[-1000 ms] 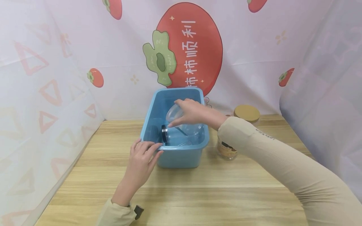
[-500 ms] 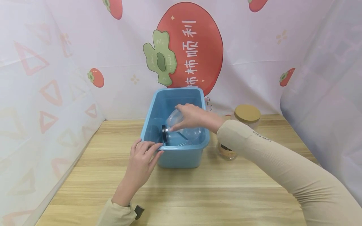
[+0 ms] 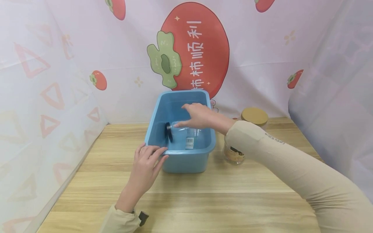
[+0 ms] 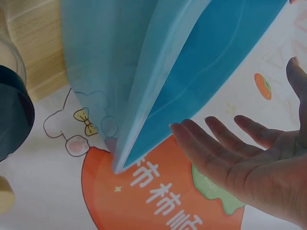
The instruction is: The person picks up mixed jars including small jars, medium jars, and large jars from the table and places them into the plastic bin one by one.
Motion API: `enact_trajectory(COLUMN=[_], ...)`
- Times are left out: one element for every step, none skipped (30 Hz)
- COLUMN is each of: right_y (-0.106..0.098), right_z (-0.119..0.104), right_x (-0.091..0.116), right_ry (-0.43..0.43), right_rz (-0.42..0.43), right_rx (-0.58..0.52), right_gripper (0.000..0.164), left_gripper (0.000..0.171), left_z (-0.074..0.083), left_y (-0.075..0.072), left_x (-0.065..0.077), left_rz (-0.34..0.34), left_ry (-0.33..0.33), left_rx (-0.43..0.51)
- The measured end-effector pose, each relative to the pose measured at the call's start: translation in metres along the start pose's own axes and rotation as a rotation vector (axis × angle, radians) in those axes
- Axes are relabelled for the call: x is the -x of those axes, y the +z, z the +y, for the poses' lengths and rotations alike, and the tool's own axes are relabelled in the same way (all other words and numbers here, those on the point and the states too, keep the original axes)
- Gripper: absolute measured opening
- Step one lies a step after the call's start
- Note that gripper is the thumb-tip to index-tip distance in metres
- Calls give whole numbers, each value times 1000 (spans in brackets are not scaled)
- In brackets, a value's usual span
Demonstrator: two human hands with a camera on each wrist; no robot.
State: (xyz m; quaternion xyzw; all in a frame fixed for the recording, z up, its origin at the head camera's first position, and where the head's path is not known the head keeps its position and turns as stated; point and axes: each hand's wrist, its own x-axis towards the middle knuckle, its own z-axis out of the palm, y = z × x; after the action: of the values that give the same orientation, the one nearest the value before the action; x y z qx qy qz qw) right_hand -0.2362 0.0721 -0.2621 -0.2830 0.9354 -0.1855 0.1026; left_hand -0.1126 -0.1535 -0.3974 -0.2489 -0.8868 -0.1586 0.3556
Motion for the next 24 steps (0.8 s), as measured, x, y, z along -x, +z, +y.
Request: enact_trajectory(right_y=[-1,-2,-3,-4,-5,-6,-7,-8,-9,-9,-10,-10,-11,-11,-12,-13,-13,-13,-14,-14,-14,-14,-14,-14], right_z=[1,3,4,6,8,9,11,13,15,17,20,22,24,26,28,29,31,33,35,37,39,42,43,45], right_x=[1,2,4,6,7,9,10,12,14,16,17,19,21,22,24,26,28,30,31,33,35,36,38,39], right_ry=[3,4,8,12,16,18,22,25,29,28,28,29,30,27,24,19,18,14,14,12,15,14,14,14], right_rz=[1,2,4,8,12,17,22,28,33,39,47,54,61,69,77,85,92,99,104,110,116,123,130,137], right_rx=[-4,-5,-7,-8,-9,-12,-17,-22,-25,-28,-30,-34,-38,-39,-41,-45,-53,-61,-65,-65,-69,-72,-74,-74], right_gripper=[85,85,84,83,82,82,81,80,79,79,78,78,77,77,76,76,75,75,74,73,72,71,70,70], left_gripper=[25,26,25,25,25,26,26,25,25,25,25,25,24,24,24,24,24,24,24,24,24,24,24,24], left_z=[0,0,0,0,-1,-1,-1,-1,-1,-1,-1,-1,-1,-1,-1,-1,-1,-1,-1,-1,-1,-1,-1,-1], left_y=[0,0,0,0,0,1,1,0,0,1,1,1,1,1,1,1,2,2,2,2,2,2,2,2], left_x=[0,0,0,0,0,0,0,0,0,0,0,0,0,1,1,1,1,1,1,1,1,1,1,1], left_rz=[5,9,11,14,15,16,18,18,19,20,22,23,25,28,30,33,36,38,39,40,40,39,38,37], left_ry=[3,5,6,7,7,8,8,7,8,9,9,10,11,12,13,13,14,14,14,15,15,15,14,13], left_rx=[0,0,2,2,2,2,3,3,4,3,3,3,4,5,7,9,11,11,12,13,12,12,11,11])
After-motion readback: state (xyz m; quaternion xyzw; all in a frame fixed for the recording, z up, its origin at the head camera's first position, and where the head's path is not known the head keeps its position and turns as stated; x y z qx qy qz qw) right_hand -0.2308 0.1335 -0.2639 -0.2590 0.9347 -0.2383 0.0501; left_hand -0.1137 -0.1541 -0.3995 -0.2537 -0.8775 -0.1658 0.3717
